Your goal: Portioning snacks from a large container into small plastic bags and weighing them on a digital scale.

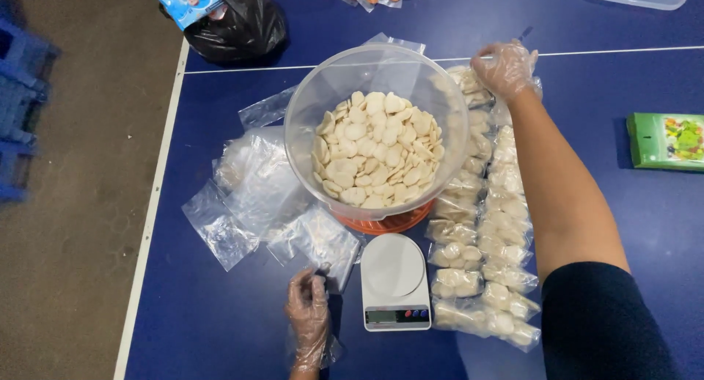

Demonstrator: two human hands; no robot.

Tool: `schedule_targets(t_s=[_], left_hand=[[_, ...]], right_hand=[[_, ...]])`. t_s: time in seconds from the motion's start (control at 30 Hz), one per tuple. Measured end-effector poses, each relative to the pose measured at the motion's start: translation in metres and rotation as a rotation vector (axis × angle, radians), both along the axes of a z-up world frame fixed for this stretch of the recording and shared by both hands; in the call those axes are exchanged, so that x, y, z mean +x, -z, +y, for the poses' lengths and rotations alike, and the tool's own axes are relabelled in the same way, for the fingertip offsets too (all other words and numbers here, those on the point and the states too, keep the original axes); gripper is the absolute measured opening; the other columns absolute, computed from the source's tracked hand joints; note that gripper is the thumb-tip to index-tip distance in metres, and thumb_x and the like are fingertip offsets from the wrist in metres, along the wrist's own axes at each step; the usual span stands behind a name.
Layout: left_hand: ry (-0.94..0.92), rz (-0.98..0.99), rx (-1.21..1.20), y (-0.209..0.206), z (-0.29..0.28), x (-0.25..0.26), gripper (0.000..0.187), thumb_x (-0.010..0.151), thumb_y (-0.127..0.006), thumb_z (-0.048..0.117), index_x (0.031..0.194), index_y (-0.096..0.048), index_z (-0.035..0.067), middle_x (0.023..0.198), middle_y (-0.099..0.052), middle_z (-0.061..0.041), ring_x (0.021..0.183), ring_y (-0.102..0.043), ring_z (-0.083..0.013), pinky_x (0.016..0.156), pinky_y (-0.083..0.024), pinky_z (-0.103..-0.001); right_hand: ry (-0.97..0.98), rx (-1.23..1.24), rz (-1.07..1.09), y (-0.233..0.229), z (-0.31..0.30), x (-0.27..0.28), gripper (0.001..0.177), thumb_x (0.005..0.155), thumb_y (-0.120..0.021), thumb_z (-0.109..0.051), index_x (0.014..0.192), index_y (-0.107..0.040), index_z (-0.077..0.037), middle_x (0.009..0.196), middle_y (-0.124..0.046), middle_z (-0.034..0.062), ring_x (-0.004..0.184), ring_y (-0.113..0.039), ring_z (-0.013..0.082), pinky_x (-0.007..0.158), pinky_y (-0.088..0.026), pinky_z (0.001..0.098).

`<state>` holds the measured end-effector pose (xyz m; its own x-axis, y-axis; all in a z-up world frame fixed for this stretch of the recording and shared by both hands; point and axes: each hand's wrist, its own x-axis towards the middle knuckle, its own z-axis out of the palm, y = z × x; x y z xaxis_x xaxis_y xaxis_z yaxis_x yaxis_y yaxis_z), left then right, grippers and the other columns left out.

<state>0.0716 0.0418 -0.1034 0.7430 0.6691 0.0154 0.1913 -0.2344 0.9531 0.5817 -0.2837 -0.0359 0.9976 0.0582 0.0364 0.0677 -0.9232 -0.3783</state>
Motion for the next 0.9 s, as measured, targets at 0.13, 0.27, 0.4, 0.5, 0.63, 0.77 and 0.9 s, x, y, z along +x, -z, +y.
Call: schedule_targets(t_s=[0.13, 0.27, 0.4, 0.5, 0.63, 0.77, 0.9], left_hand=[[-0.016, 0.028, -0.026, -0.005, 0.000, 0.002, 0.029, 0.094, -0.064, 0.033, 0.113, -0.071, 0.012, 0.102, -0.078, -0.006, 0.091, -0.076, -0.0191, 0.077, -0.060, -0.029], [-0.019, -0.007, -0.030, 0.002, 0.001, 0.001, 0.028, 0.095, -0.063, 0.030, 0.113, -0.071, 0.009, 0.103, -0.077, -0.006, 0.092, -0.075, -0.0188, 0.081, -0.060, -0.029], [0.014, -0.026, -0.003, -0.001, 0.002, 0.003, 0.026, 0.098, -0.061, 0.030, 0.112, -0.070, 0.010, 0.099, -0.076, -0.005, 0.088, -0.074, -0.0175, 0.078, -0.059, -0.029], [0.025, -0.030, -0.062, 0.001, 0.003, 0.003, 0.024, 0.098, -0.061, 0.028, 0.112, -0.069, 0.010, 0.099, -0.075, -0.006, 0.089, -0.073, -0.0180, 0.078, -0.061, -0.029], [0.040, -0.007, -0.002, -0.009, 0.002, 0.005, 0.023, 0.099, -0.059, 0.027, 0.110, -0.069, 0.011, 0.101, -0.076, -0.005, 0.089, -0.074, -0.0175, 0.077, -0.061, -0.029], [0.034, -0.143, 0.174, -0.012, 0.007, 0.010, 0.024, 0.101, -0.056, 0.027, 0.106, -0.070, 0.008, 0.097, -0.073, -0.007, 0.089, -0.071, -0.0203, 0.082, -0.056, -0.033], [-0.100, -0.333, 0.632, -0.031, 0.011, 0.024, 0.021, 0.104, -0.055, 0.022, 0.101, -0.069, 0.006, 0.101, -0.069, -0.007, 0.102, -0.062, -0.0279, 0.103, -0.046, -0.044]], right_hand=[[-0.183, -0.181, 0.114, -0.038, 0.024, -0.025, 0.063, 0.103, -0.036, -0.067, 0.151, -0.049, -0.027, 0.151, -0.050, 0.0182, 0.149, -0.029, 0.0392, 0.115, -0.013, 0.0740], [-0.173, -0.277, 0.395, -0.054, 0.035, -0.043, 0.079, 0.096, -0.014, -0.076, 0.158, -0.033, -0.032, 0.166, -0.031, 0.0057, 0.155, -0.017, 0.0369, 0.117, 0.004, 0.0749], [-0.115, -0.290, 0.418, -0.065, 0.034, -0.052, 0.080, 0.097, -0.015, -0.076, 0.159, -0.034, -0.029, 0.165, -0.032, 0.0114, 0.154, -0.022, 0.0397, 0.122, 0.000, 0.0663], [-0.101, -0.289, 0.374, -0.062, 0.028, -0.054, 0.076, 0.101, -0.018, -0.072, 0.156, -0.041, -0.025, 0.163, -0.036, 0.0138, 0.152, -0.026, 0.0398, 0.121, -0.004, 0.0678], [-0.154, -0.192, 0.267, -0.066, 0.014, -0.067, 0.069, 0.107, -0.024, -0.063, 0.144, -0.058, -0.017, 0.161, -0.037, 0.0150, 0.143, -0.038, 0.0380, 0.121, -0.007, 0.0651], [-0.143, 0.019, -0.141, -0.066, -0.014, -0.099, 0.050, 0.114, -0.041, -0.034, 0.139, -0.058, 0.006, 0.150, -0.044, 0.0252, 0.135, -0.042, 0.0404, 0.111, -0.028, 0.0568], [-0.148, 0.069, -0.507, -0.019, -0.086, -0.132, 0.059, 0.117, -0.033, -0.041, 0.128, -0.069, 0.005, 0.137, -0.057, 0.0289, 0.126, -0.054, 0.0427, 0.099, -0.040, 0.0576]])
